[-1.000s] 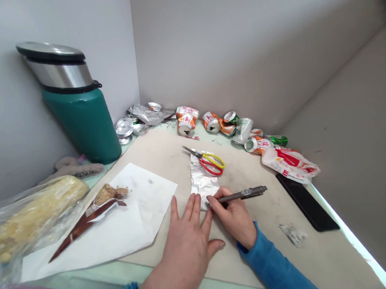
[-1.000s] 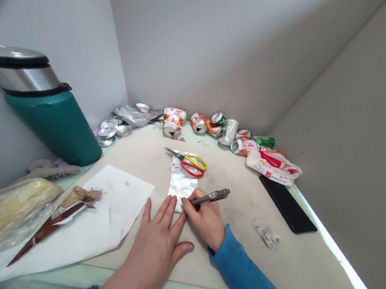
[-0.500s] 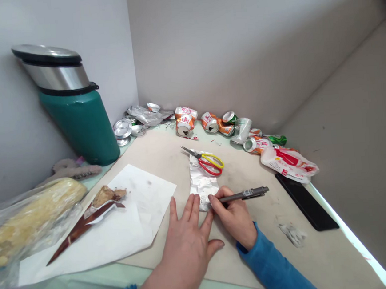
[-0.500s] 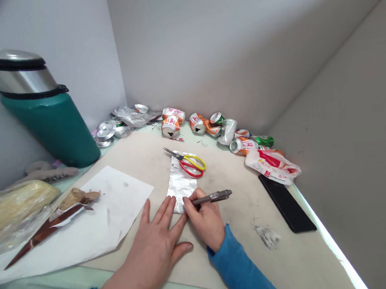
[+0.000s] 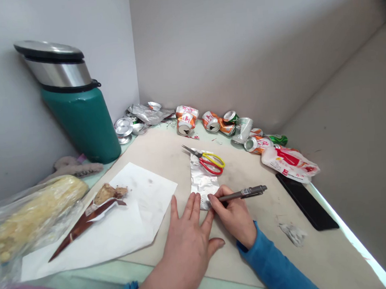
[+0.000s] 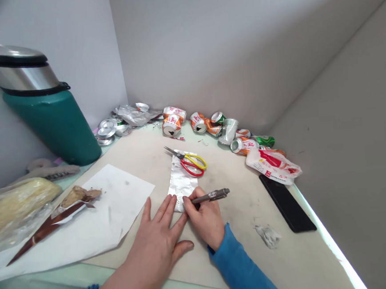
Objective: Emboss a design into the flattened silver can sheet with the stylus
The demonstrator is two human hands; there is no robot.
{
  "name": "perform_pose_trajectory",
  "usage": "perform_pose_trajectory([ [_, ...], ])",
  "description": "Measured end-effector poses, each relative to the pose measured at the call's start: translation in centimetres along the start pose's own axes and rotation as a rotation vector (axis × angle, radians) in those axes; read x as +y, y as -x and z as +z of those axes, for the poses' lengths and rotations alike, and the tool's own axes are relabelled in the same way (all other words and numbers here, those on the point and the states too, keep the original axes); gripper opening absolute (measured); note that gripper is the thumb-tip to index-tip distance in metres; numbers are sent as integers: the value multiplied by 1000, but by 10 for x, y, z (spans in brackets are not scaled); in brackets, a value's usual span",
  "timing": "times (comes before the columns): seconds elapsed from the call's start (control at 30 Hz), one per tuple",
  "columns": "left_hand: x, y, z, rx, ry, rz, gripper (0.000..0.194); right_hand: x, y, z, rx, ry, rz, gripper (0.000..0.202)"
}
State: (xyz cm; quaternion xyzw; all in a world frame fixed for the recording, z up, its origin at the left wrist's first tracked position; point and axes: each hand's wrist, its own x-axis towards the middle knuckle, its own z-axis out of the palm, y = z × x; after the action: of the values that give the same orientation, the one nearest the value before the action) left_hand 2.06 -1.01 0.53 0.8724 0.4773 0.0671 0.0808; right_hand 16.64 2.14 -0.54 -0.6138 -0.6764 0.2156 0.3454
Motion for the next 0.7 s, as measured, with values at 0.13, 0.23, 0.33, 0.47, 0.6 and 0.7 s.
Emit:
perform_pose_trajectory([
  [0.13,-1,0,1,15,-10,1,60,0,0,0,5,-1,-7,24],
  [0.23,-1,0,3,23,-18,0,61,0,0,-1,4,-16,-9,24],
  [0.33,-2,0,3,20,-18,2,61,0,0,-1,0,-25,-6,25],
  [0.47,-1,0,4,15,-14,4,61,0,0,-1,-8,-26,-7,24],
  [0.6,0,0,5,20,-11,7,62,0,1,-2,-17,-36,-10,24],
  [0.7,0,0,5,35,-11,8,62,0,2,-1,-29,-47,0,24],
])
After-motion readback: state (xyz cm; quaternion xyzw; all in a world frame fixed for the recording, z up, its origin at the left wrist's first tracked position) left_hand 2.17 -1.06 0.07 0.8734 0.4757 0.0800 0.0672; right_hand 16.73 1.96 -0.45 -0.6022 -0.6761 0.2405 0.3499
